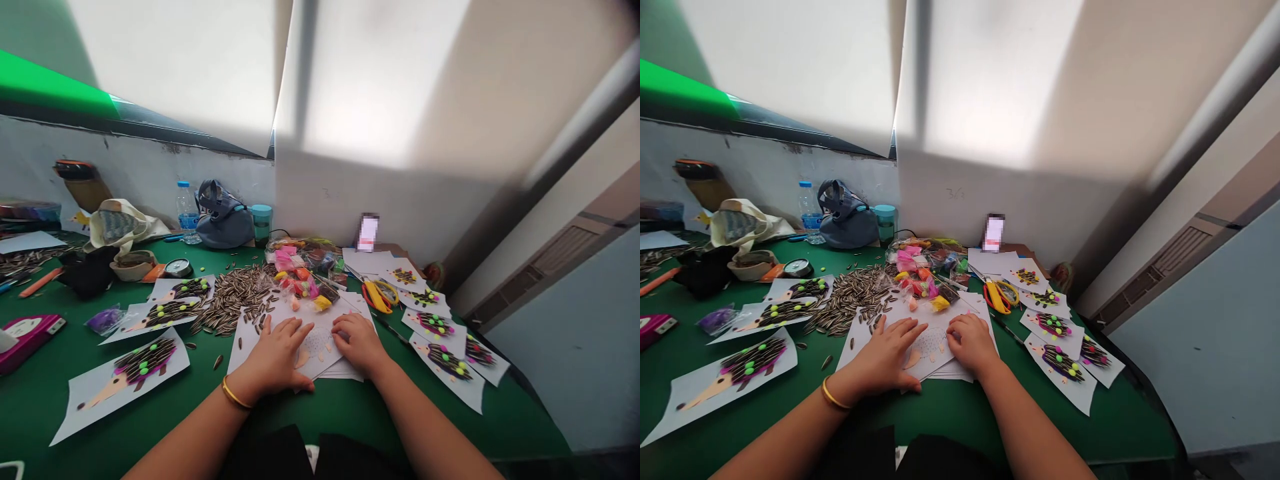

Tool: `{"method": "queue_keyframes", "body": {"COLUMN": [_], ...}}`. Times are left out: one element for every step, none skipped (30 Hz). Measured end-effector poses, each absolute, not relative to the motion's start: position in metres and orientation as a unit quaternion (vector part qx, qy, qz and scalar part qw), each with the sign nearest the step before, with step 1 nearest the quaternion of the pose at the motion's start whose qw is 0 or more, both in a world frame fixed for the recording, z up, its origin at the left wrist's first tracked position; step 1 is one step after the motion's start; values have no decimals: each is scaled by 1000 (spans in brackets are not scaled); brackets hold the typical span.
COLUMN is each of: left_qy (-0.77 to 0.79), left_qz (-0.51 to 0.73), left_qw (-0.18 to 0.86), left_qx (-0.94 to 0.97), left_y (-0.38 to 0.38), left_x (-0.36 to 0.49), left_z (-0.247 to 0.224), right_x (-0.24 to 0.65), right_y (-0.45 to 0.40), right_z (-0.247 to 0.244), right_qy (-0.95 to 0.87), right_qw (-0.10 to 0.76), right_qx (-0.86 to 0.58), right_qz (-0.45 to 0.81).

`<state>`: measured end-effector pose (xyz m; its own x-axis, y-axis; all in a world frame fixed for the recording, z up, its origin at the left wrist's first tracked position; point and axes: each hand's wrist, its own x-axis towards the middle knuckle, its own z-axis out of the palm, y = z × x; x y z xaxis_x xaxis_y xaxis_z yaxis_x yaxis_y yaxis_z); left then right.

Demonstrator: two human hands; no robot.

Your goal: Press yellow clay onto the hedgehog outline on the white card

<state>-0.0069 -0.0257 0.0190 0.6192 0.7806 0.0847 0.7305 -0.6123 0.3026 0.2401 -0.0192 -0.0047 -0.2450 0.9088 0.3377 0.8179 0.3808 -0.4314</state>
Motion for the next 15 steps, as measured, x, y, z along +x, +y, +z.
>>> {"method": "queue_keyframes", "body": {"left_qy": [422,419,415,412,409,406,403,399,395,392,389,387,384,381,378], "left_qz": [104,104,104,104,105,105,106,107,107,107,107,106,106,106,107], "left_qw": [119,119,121,125,128,132,136,140,143,146,149,152,156,159,162], "left_qx": [893,894,896,897,897,898,899,900,901,902,903,903,904,905,905], "left_y": [-27,-27,-27,-27,-27,-26,-26,-26,-25,-25,-25,-24,-24,-24,-24], "left_x": [-7,-6,-6,-7,-7,-7,-7,-8,-8,-8,-8,-8,-7,-7,-7], "left_z": [19,20,20,20,20,21,21,21,21,21,22,22,22,22,23], "right_x": [240,240,239,239,239,239,238,238,238,238,237,237,237,236,236], "right_y": [-19,-19,-19,-19,-18,-18,-17,-16,-16,-15,-15,-15,-15,-15,-15], "right_z": [-4,-4,-4,-4,-4,-5,-5,-6,-6,-7,-7,-7,-8,-8,-8], "right_qy": [-782,-779,-776,-774,-772,-773,-775,-779,-782,-784,-785,-784,-782,-779,-776], "right_qw": [272,270,268,267,267,267,264,258,251,245,242,243,248,255,262], "right_qx": [-554,-560,-566,-570,-572,-572,-570,-569,-567,-566,-566,-566,-566,-566,-566], "right_qz": [82,81,79,75,71,66,62,60,60,63,67,73,79,84,89]}}
